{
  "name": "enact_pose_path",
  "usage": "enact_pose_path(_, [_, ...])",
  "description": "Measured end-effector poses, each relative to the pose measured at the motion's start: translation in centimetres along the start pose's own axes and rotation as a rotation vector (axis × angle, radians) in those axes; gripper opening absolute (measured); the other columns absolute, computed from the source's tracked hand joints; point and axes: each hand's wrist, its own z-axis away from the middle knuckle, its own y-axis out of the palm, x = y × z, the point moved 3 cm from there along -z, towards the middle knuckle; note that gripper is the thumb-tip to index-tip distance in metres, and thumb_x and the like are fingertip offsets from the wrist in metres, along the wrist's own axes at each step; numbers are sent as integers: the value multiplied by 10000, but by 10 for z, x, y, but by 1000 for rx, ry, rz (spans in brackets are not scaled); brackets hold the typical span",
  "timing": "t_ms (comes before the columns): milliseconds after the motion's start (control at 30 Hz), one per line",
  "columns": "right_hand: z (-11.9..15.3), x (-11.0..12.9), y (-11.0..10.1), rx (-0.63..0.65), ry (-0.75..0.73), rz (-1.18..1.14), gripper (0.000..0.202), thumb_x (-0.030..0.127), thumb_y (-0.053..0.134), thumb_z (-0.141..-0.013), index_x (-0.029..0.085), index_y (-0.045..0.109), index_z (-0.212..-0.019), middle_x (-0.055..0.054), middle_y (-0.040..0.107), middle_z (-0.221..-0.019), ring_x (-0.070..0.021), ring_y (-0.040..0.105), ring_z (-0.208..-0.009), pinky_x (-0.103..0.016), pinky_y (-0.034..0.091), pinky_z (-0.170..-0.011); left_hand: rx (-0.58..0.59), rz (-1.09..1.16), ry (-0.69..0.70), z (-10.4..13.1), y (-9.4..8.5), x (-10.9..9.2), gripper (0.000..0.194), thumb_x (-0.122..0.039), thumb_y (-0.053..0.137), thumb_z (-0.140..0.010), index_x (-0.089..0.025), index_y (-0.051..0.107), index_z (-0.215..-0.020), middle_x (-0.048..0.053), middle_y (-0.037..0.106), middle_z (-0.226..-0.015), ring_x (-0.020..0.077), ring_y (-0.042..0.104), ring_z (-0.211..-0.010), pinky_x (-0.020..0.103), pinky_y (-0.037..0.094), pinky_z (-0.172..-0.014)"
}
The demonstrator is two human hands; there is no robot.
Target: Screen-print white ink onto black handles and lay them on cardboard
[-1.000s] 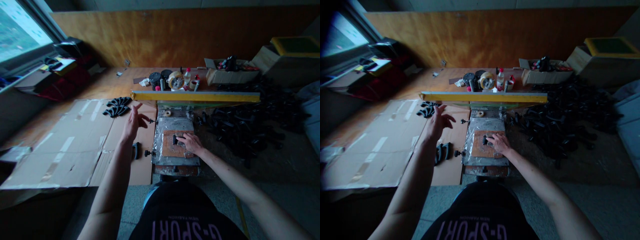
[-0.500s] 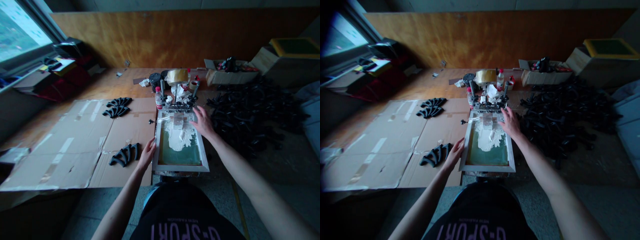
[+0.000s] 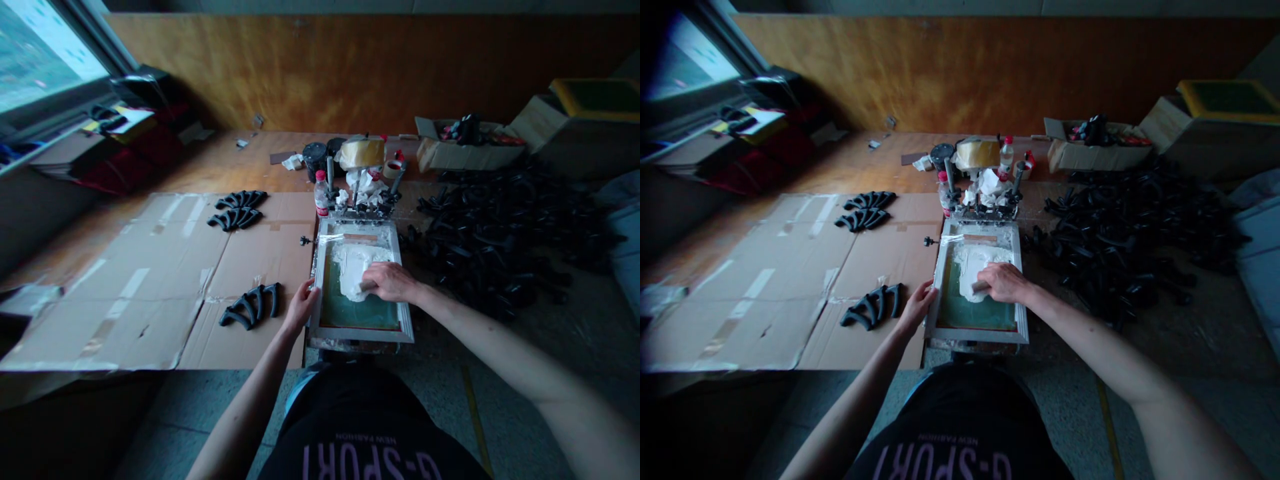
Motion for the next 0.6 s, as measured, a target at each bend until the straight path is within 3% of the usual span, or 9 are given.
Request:
enact_pose_path(67, [1, 1, 5, -124, 67, 27, 138, 89, 579, -807, 186, 673, -838, -51, 671, -833, -199, 586, -858, -296, 441, -753, 7, 18, -8, 2, 1, -4, 653, -533, 616, -765, -153, 571, -1295, 18, 654, -783, 118, 551, -629, 206, 402, -553])
enact_pose_path(133, [8, 8, 16, -189, 42, 62, 213, 61, 549, -813, 171, 686, -934, -76, 685, -910, -213, 586, -909, -317, 456, -791, 11, 33, -18, 3, 1, -6, 674, -536, 626, -756, -156, 555, -1309, 20, 658, -791, 116, 547, -622, 207, 396, -545])
enact_pose_path(233, [16, 17, 24, -160, -40, 37, 194, 95, 576, -825, 180, 691, -956, -66, 695, -914, -211, 605, -895, -316, 478, -793, 13, 31, -22, 4, 0, -9, 677, -540, 624, -753, -159, 554, -1308, 19, 660, -787, 111, 537, -601, 207, 385, -529])
enact_pose_path(300, [7, 13, 15, -172, 20, -18, 137, 164, 619, -845, 205, 692, -953, -41, 701, -897, -200, 625, -874, -303, 490, -783, 12, 16, -27, 4, -1, -13, 690, -543, 629, -745, -154, 552, -1310, 14, 654, -771, 110, 537, -593, 207, 386, -525])
enact_pose_path(367, [-14, -2, -5, -236, 157, -69, 222, 228, 661, -849, 243, 674, -1071, -24, 711, -987, -192, 642, -906, -302, 497, -805, 36, 17, -28, 7, -5, -22, 749, -548, 651, -728, -158, 515, -1353, -11, 628, -713, 103, 521, -559, 202, 372, -507])
enact_pose_path(467, [-43, -43, -41, -337, 381, -94, 532, 277, 730, -808, 285, 560, -1312, -28, 696, -1121, -200, 646, -952, -326, 495, -847, 100, 50, 11, 16, -13, -49, 796, -585, 649, -746, -193, 460, -1412, -71, 522, -583, 77, 432, -464, 184, 303, -450])
enact_pose_path(533, [-43, -77, -65, -395, 522, -86, 576, 340, 718, -821, 261, 527, -1359, -41, 706, -1055, -200, 649, -888, -331, 487, -824, 108, 91, 56, 21, -18, -73, 704, -642, 577, -795, -192, 548, -1336, -68, 480, -551, 71, 399, -437, 185, 272, -427])
enact_pose_path(600, [-24, -110, -82, -474, 669, -69, 467, 403, 588, -911, 189, 551, -1325, -64, 705, -965, -184, 639, -820, -320, 467, -788, 75, 168, 126, 22, -20, -102, 650, -695, 477, -834, -168, 656, -1168, -27, 531, -588, 81, 448, -465, 194, 306, -431])
